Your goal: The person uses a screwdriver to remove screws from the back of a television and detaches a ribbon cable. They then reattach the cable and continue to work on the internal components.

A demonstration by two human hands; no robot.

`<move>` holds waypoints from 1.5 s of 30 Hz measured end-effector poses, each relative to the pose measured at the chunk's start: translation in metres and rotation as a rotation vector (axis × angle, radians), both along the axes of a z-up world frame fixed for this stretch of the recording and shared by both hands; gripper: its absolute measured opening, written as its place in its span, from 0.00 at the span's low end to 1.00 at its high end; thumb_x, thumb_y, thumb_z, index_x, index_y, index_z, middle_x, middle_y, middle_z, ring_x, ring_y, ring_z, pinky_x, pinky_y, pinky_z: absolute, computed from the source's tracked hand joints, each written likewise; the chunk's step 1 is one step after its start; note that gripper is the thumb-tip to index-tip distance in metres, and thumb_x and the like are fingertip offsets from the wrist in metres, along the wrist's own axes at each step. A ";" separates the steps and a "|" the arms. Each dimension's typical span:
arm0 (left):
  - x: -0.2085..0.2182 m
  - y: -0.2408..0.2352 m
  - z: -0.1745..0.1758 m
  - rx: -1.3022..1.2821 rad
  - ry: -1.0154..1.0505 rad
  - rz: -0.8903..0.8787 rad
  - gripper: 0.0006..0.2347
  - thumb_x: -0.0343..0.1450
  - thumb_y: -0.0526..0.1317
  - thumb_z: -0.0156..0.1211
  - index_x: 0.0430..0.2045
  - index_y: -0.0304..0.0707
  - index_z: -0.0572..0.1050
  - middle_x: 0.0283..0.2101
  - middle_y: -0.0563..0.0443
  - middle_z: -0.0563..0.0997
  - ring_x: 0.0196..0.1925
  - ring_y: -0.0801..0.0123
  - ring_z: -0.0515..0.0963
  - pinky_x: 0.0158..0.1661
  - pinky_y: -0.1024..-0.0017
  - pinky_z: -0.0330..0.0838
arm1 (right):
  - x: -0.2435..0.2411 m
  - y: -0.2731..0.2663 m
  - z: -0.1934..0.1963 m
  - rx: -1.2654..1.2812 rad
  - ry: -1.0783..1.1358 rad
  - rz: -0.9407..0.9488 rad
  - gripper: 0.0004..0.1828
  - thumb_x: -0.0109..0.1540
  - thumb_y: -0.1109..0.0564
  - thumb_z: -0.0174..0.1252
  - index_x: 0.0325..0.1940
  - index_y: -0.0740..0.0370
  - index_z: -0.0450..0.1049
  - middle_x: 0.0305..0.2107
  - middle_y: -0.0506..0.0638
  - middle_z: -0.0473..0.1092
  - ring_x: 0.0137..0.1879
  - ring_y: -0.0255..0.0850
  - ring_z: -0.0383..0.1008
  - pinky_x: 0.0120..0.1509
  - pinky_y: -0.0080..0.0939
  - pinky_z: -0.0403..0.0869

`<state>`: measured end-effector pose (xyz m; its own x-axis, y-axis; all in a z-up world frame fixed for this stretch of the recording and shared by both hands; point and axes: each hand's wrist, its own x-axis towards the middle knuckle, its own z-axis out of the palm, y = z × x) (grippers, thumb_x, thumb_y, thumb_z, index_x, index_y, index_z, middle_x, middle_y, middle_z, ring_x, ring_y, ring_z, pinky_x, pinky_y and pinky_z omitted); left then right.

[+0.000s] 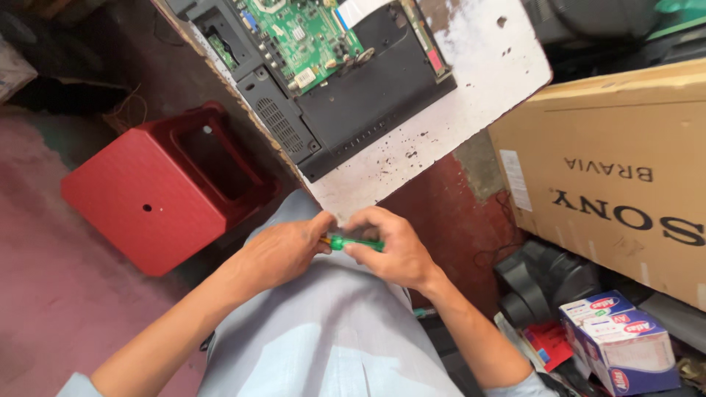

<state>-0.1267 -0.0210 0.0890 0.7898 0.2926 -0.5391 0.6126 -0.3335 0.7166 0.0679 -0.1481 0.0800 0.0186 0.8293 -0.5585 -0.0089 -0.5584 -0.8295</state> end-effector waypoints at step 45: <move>0.089 -0.005 -0.107 0.067 -0.653 0.639 0.16 0.69 0.30 0.58 0.52 0.32 0.73 0.51 0.40 0.78 0.52 0.55 0.80 0.50 0.65 0.75 | 0.083 0.080 0.009 0.839 -0.690 0.207 0.15 0.63 0.75 0.59 0.50 0.65 0.74 0.43 0.53 0.74 0.48 0.47 0.79 0.52 0.43 0.77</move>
